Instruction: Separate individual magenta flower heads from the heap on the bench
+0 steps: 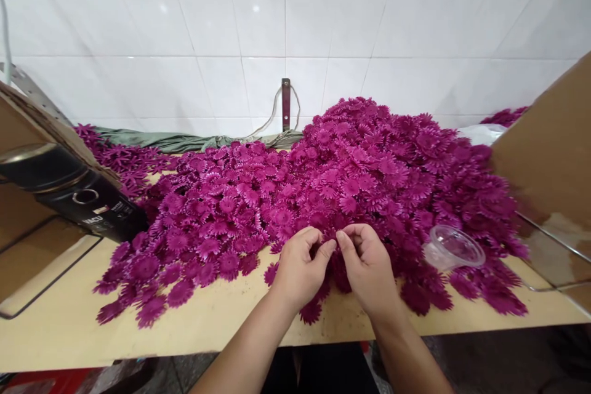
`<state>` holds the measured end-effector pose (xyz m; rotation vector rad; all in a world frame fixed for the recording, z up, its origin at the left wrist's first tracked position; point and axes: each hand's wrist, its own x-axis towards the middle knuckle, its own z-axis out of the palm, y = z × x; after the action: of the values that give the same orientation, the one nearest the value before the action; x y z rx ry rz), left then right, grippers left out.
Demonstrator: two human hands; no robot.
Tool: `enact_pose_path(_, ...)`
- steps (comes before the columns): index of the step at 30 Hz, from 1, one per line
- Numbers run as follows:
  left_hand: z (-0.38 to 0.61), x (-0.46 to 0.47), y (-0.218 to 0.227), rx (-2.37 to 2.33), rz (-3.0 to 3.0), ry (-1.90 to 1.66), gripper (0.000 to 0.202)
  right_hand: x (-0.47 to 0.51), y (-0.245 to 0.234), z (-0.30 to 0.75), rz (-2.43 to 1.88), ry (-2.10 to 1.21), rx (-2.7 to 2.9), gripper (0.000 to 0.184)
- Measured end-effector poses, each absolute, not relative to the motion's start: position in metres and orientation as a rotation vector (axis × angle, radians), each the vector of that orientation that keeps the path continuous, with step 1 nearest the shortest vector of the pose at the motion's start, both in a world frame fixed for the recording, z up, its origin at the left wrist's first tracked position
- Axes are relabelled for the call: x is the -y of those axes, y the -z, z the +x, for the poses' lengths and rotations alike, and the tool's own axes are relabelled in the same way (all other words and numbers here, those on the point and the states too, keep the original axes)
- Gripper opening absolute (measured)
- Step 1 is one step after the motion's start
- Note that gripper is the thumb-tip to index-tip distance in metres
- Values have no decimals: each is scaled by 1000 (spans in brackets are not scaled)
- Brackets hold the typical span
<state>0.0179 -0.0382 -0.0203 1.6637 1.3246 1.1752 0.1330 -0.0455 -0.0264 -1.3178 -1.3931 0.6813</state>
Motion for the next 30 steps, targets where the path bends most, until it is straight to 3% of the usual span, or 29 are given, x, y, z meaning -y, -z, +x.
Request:
enact_pose_path(4,12,36,17,-1279,1545,-1205,31,48,21,135,-1284,-557,1555,23)
enact_pose_path(10,10,40,14,-1094,1357,-1151,36,47,11,136,-1220,-689,1780,7)
enact_pose_path(17,12,47,26,-1219,1384,-1238,22,46,12,124,-1296,-317,1861,16)
enact_pose_path(24,-6,56,20,-1211,1345,-1294,22,14,-7,125,-1283,0,1827,20)
enact_pose_path(27,-14,63,18,-1195,1278,-1283,24,-22,-25,136,-1449,-14,1591,11)
enact_pose_path(30,-18,64,17,-1123,1155,-1264,25,-36,-38,135,-1460,-202,1614,39)
